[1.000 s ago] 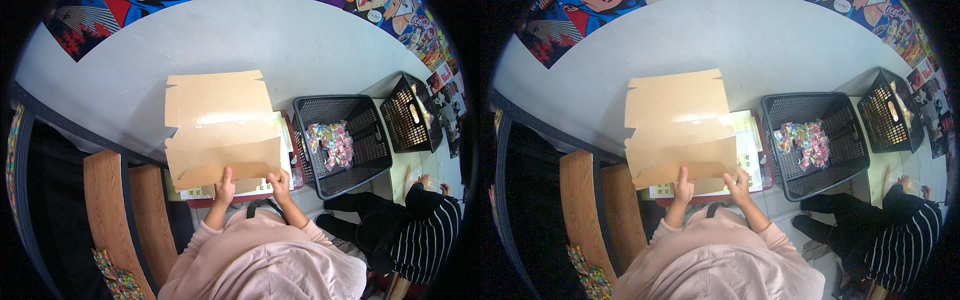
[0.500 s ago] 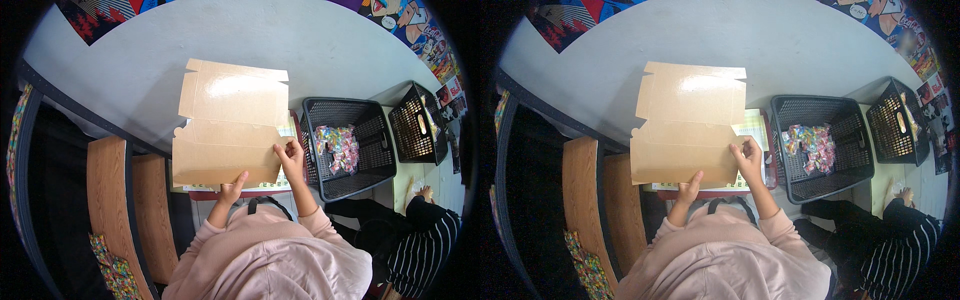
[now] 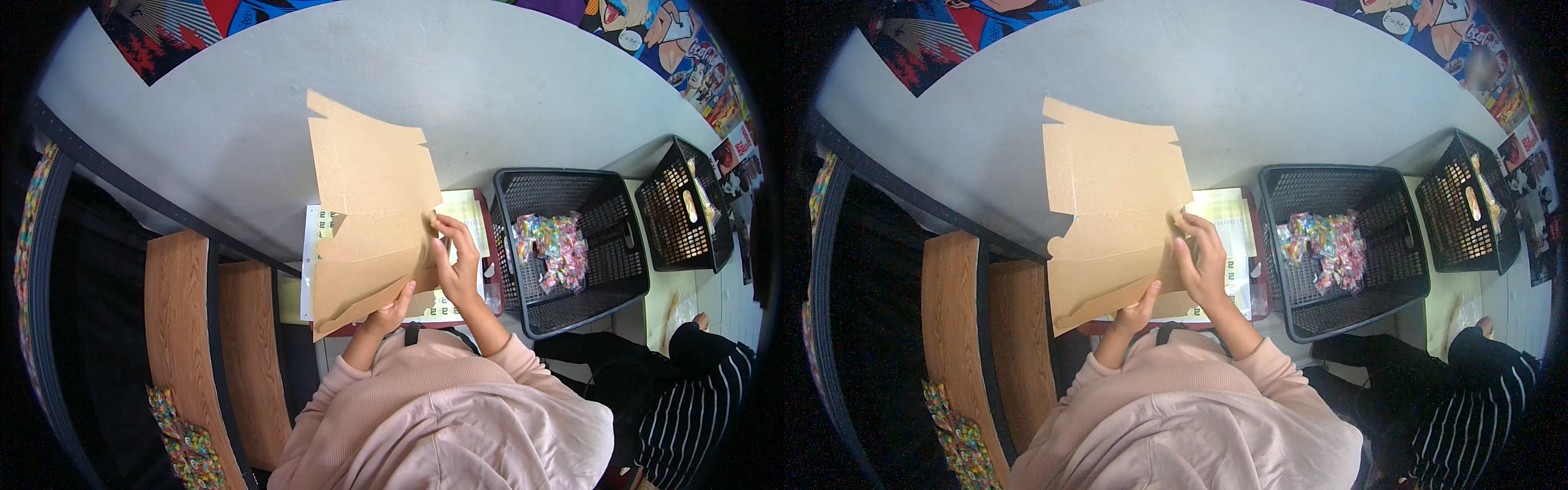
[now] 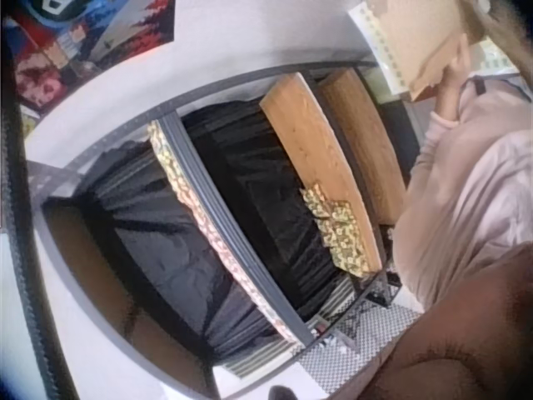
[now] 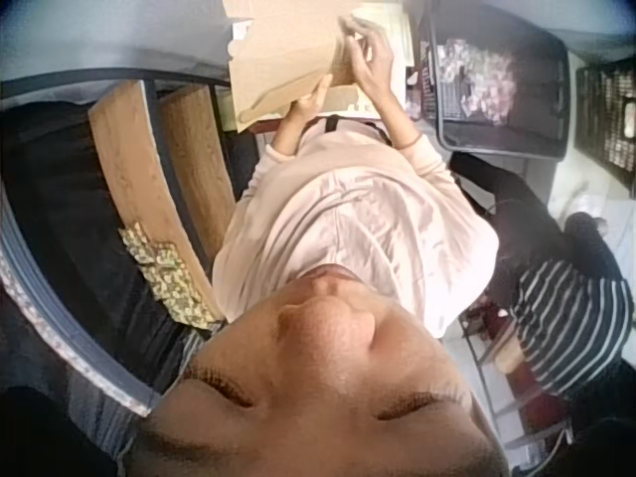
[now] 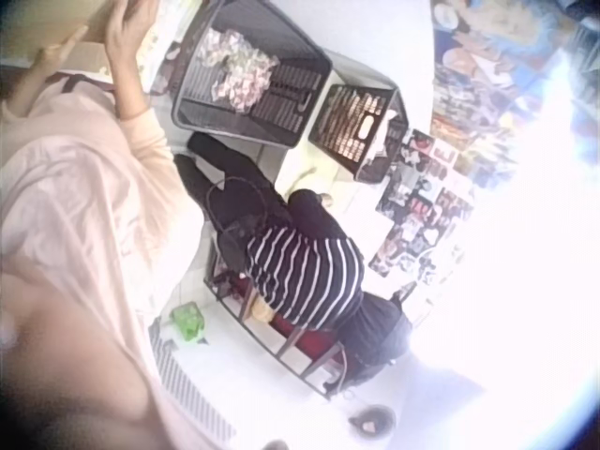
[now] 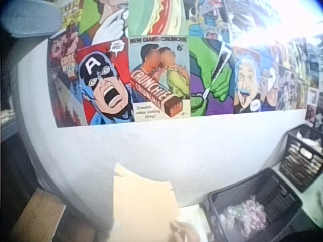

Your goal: The person assembles flat cardboard boxes by folding the flaps and tucking the tabs into slots to form a three-dimensional container. They handle the boxes one at a time, picking them from a stack on the floor and placing the finished units onto a nearby shelf.

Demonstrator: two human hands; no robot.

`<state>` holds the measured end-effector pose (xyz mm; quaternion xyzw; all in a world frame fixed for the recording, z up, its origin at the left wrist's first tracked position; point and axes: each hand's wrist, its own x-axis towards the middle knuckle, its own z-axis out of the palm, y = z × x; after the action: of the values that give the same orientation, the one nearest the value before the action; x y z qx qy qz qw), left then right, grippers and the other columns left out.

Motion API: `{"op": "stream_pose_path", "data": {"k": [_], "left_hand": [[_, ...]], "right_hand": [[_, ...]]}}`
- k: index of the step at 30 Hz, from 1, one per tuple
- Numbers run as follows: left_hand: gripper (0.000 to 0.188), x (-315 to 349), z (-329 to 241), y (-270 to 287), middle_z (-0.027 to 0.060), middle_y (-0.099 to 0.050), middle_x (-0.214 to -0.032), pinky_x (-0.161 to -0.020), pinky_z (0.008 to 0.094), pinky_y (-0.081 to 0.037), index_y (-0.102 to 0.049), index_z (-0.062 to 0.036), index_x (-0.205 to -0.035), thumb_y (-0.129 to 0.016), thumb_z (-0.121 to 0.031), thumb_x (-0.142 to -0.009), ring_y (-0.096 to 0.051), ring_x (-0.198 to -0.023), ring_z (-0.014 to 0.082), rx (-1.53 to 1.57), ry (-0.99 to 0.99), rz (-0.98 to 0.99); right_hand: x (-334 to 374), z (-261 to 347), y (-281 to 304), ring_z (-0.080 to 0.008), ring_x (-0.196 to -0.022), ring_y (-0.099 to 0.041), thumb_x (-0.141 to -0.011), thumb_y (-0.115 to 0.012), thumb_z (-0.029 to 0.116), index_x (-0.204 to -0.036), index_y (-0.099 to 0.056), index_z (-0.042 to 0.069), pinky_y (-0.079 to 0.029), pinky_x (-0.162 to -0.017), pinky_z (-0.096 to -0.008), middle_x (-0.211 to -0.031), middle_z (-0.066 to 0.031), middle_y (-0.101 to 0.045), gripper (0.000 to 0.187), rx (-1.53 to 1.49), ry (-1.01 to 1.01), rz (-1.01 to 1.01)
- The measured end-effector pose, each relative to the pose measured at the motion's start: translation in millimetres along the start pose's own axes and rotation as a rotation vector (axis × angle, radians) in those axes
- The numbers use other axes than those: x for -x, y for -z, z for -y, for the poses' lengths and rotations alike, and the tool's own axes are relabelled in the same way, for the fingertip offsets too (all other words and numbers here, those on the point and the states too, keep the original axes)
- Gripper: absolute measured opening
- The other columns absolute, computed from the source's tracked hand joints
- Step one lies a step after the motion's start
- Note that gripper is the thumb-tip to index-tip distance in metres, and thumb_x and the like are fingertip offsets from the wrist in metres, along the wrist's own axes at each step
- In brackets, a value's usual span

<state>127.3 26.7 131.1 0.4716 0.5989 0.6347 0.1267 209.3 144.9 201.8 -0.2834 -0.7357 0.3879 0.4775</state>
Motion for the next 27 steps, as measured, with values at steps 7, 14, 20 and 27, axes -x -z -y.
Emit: {"op": "stream_pose_path", "data": {"k": [7, 14, 20, 27], "left_hand": [[0.020, -14, -2, 15, 0.0073, -0.056, -0.102, -0.082, 0.0279, -0.040, -0.055, 0.0002, -0.101, -0.052, -0.002, -0.081, -0.051, -0.094, 0.0141, 0.370, 0.224, -0.044], [0.030, -26, -10, 23, 0.0061, -0.052, -0.109, -0.087, 0.0297, -0.038, -0.048, -0.0028, -0.110, -0.048, 0.004, -0.080, -0.048, -0.101, 0.0154, 0.816, 0.280, -0.023], [0.034, -29, 1, 21, 0.0062, -0.050, -0.111, -0.089, 0.0311, -0.037, -0.045, -0.0038, -0.113, -0.046, 0.005, -0.081, -0.046, -0.105, 0.0167, 0.750, 0.290, 0.068], [0.021, -34, -3, 21, 0.0060, -0.056, -0.102, -0.084, 0.0279, -0.039, -0.056, -0.0009, -0.100, -0.056, -0.001, -0.079, -0.051, -0.096, 0.0141, 0.528, 0.293, 0.078]], "right_hand": [[-19, -62, 27, -0.0171, -0.088, -0.053, -0.082, -0.050, 0.013, -0.079, -0.059, 0.000, -0.037, -0.084, -0.0303, -0.101, -0.0097, -0.055, 0.016, -0.959, -0.480, 0.152], [-30, -59, 25, -0.0173, -0.093, -0.052, -0.080, -0.054, 0.024, -0.096, -0.055, 0.003, -0.039, -0.083, -0.0324, -0.101, -0.0076, -0.055, 0.026, -1.322, -0.653, 0.363], [-46, -62, 23, -0.0132, -0.076, -0.058, -0.072, -0.065, 0.018, -0.097, -0.055, -0.002, -0.047, -0.067, -0.0243, -0.089, -0.0084, -0.060, 0.034, -1.121, -0.617, 0.514], [-62, -40, 29, -0.0116, -0.062, -0.059, -0.070, -0.068, 0.011, -0.080, -0.060, -0.001, -0.047, -0.059, -0.0220, -0.071, -0.0077, -0.062, 0.017, -0.831, -0.632, 0.414]]}}
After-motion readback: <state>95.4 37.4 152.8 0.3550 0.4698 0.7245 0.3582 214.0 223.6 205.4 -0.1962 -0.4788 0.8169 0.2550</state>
